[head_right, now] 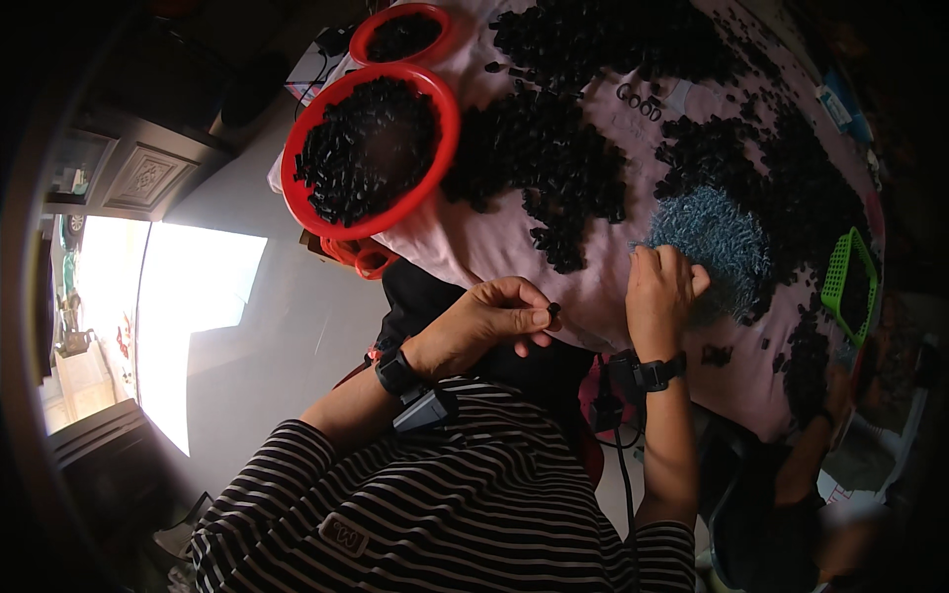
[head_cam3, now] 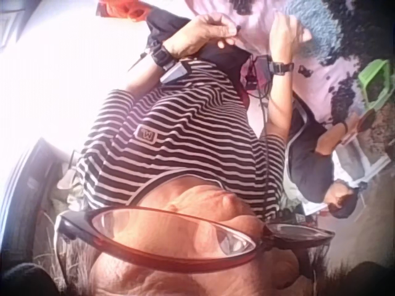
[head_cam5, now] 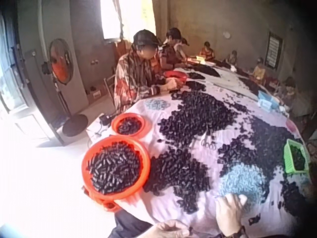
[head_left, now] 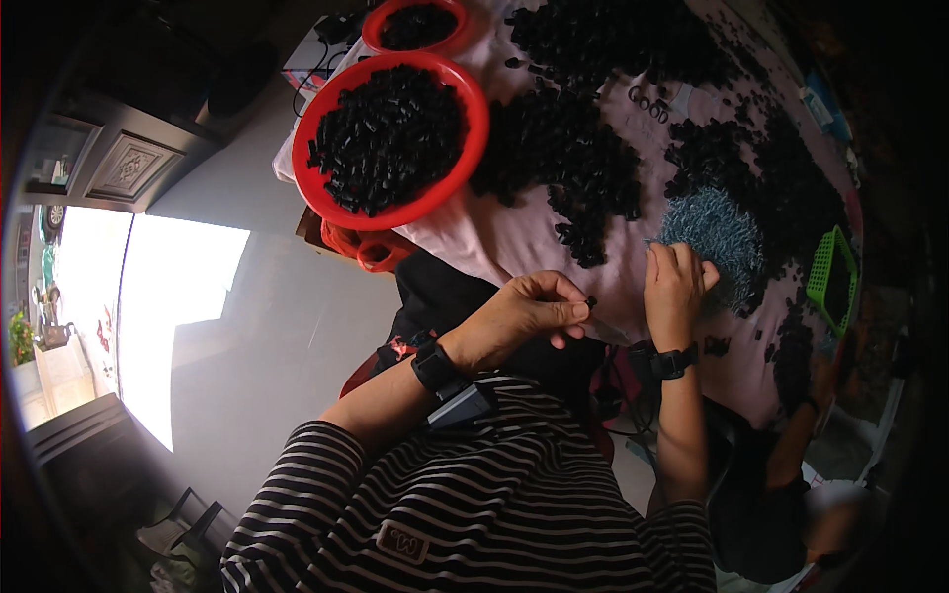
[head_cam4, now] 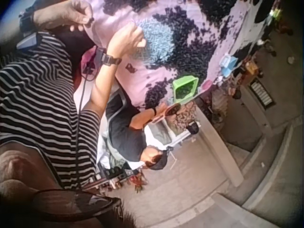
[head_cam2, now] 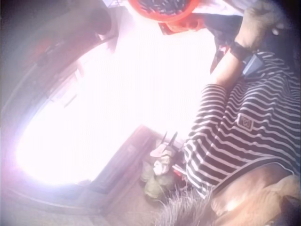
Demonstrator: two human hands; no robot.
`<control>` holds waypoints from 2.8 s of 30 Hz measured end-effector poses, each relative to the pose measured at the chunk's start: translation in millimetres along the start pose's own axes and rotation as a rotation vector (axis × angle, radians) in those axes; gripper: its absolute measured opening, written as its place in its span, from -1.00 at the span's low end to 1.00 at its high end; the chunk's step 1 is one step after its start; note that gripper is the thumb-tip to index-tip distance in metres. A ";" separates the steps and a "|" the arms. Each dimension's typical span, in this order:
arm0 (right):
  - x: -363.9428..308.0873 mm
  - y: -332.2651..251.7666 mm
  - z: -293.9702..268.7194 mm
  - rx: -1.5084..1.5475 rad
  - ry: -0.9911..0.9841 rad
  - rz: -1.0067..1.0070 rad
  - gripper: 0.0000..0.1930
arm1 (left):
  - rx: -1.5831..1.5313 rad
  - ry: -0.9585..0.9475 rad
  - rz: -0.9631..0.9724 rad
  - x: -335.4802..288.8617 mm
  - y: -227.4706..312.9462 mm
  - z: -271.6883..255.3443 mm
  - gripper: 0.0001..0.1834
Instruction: Manually assembling small plastic buckle or lace-lock components with elastic cords.
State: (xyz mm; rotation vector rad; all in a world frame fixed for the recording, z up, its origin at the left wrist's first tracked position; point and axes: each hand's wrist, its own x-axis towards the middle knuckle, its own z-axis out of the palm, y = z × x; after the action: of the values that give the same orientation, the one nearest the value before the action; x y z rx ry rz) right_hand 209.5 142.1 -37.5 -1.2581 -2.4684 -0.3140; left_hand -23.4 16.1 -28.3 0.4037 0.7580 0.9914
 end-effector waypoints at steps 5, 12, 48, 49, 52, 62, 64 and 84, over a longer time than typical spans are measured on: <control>-8.7 -1.8 5.0 -0.038 -0.039 -0.046 -0.95 | 0.035 -0.009 0.009 -4.2 0.6 -6.4 -0.70; 0.7 -9.3 1.2 0.046 0.036 -0.041 -0.95 | -0.025 -0.069 0.061 -3.1 6.3 -2.8 -0.49; -6.4 -17.5 -9.1 0.082 -0.004 -0.030 -0.83 | 1.533 0.862 0.728 3.9 89.0 -50.8 -0.81; -6.2 -17.9 -9.9 0.103 -0.013 -0.027 -0.82 | 1.616 0.829 0.709 9.9 78.9 -49.4 -0.83; -8.4 -18.1 -9.8 0.113 -0.009 -0.030 -0.81 | 1.722 0.797 0.678 26.6 58.8 -48.4 -0.83; -10.4 -25.2 -15.4 0.181 0.002 -0.009 -0.83 | 1.853 0.797 0.594 36.2 47.1 -48.3 -0.76; -10.3 -25.7 -16.4 0.210 -0.035 0.017 -0.83 | 1.843 0.790 0.569 35.9 43.9 -47.6 -0.74; -14.0 -28.4 -12.2 0.225 0.003 -0.029 -0.83 | 1.738 0.621 0.569 83.2 45.3 -26.4 -0.79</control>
State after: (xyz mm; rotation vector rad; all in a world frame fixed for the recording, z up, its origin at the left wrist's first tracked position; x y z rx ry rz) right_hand 196.6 111.1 -33.0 -1.1290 -2.4409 -0.0428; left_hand -42.6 110.0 -50.1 1.9335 2.0778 0.7163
